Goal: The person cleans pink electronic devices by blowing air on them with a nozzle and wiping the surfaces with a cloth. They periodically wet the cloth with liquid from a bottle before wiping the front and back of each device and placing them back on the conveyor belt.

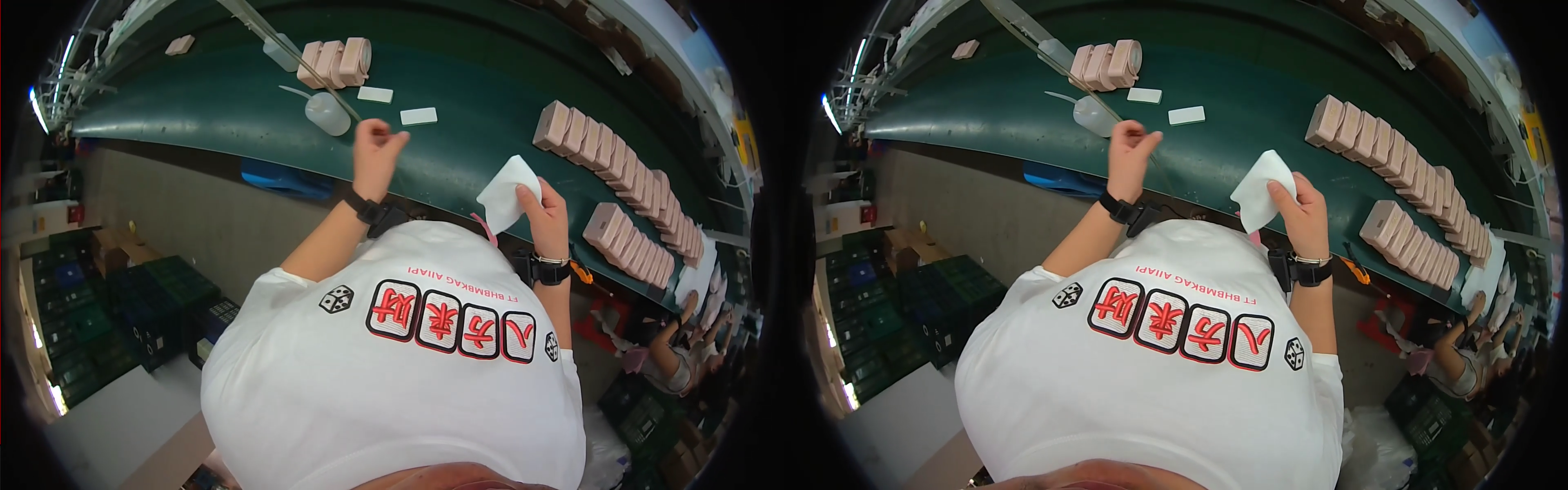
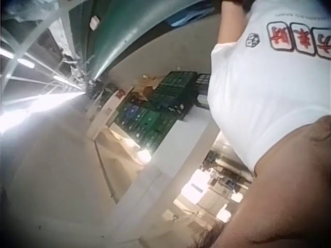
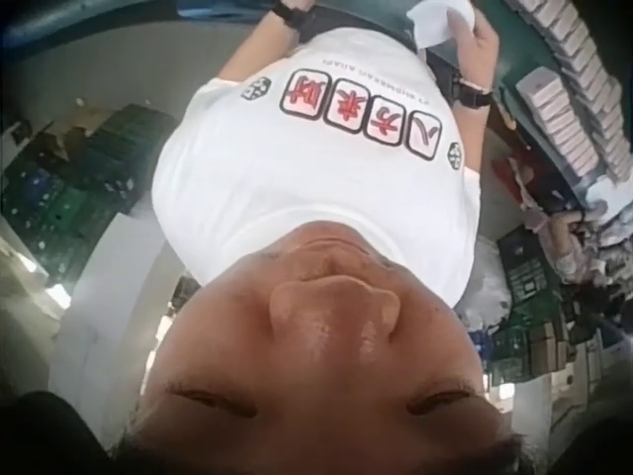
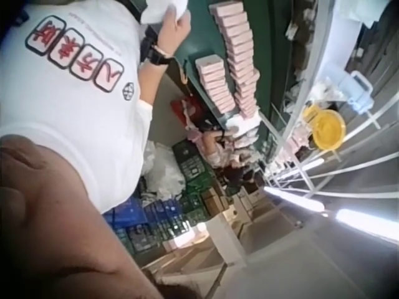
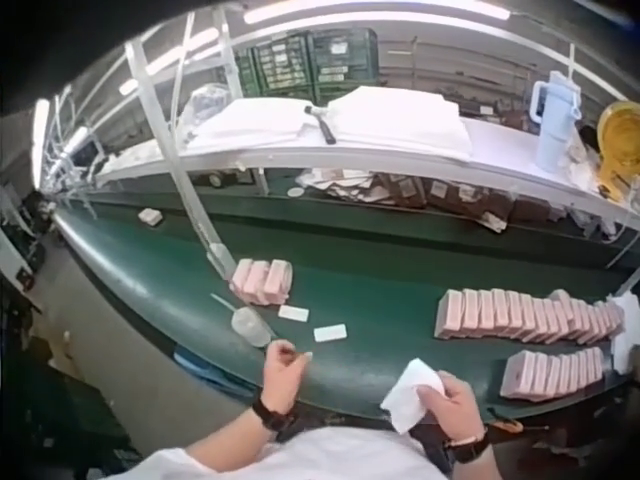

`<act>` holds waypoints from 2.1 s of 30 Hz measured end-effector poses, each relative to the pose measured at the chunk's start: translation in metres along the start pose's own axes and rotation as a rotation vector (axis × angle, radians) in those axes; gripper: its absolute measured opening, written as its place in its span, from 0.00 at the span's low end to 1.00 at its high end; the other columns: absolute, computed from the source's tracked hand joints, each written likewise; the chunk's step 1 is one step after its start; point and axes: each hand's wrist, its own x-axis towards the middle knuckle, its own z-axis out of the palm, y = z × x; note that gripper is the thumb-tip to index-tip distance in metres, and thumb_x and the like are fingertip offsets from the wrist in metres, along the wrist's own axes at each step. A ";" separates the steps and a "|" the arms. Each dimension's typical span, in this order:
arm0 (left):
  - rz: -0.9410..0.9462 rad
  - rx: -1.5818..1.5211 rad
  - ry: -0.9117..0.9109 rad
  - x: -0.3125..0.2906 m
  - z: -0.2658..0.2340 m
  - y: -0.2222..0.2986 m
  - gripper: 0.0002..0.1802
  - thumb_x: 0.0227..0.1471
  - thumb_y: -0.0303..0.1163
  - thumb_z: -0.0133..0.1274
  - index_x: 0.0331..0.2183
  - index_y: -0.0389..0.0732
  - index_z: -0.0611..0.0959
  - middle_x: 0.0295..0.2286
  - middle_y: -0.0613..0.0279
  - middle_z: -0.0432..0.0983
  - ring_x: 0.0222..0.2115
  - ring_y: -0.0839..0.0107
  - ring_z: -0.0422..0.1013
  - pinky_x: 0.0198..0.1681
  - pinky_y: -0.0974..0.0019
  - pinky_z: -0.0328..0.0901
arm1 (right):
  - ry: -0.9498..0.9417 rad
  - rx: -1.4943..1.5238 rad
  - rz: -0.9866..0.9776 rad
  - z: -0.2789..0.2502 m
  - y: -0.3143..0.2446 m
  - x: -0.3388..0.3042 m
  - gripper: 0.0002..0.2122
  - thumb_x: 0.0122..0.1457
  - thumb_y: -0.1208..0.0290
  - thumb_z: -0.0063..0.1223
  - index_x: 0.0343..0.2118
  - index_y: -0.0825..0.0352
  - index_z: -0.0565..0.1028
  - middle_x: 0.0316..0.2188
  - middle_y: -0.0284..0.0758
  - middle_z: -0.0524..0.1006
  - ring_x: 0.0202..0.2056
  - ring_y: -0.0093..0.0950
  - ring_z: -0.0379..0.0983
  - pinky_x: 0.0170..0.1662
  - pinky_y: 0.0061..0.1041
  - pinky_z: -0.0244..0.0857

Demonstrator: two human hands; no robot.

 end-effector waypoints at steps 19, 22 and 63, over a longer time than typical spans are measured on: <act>0.071 0.104 0.323 0.120 -0.139 -0.115 0.51 0.27 0.29 0.76 0.53 0.32 0.65 0.48 0.51 0.70 0.48 0.59 0.68 0.54 0.59 0.63 | 0.352 0.600 -0.154 0.014 -0.025 0.020 0.15 0.59 0.74 0.57 0.48 0.71 0.72 0.44 0.39 0.77 0.44 0.28 0.74 0.48 0.26 0.68; 0.039 -0.062 0.021 0.070 -0.154 -0.079 0.48 0.30 0.26 0.73 0.54 0.33 0.67 0.49 0.53 0.70 0.49 0.61 0.69 0.54 0.59 0.63 | 0.423 0.546 -0.081 0.022 -0.023 0.028 0.15 0.57 0.76 0.59 0.47 0.70 0.72 0.42 0.38 0.77 0.44 0.28 0.74 0.48 0.26 0.68; -0.079 0.305 -0.887 0.002 -0.077 0.030 0.33 0.35 0.27 0.66 0.49 0.33 0.79 0.37 0.58 0.81 0.38 0.72 0.75 0.46 0.69 0.67 | 0.211 0.232 0.095 0.067 0.000 0.067 0.21 0.55 0.87 0.45 0.53 0.73 0.70 0.45 0.38 0.77 0.46 0.28 0.75 0.51 0.26 0.66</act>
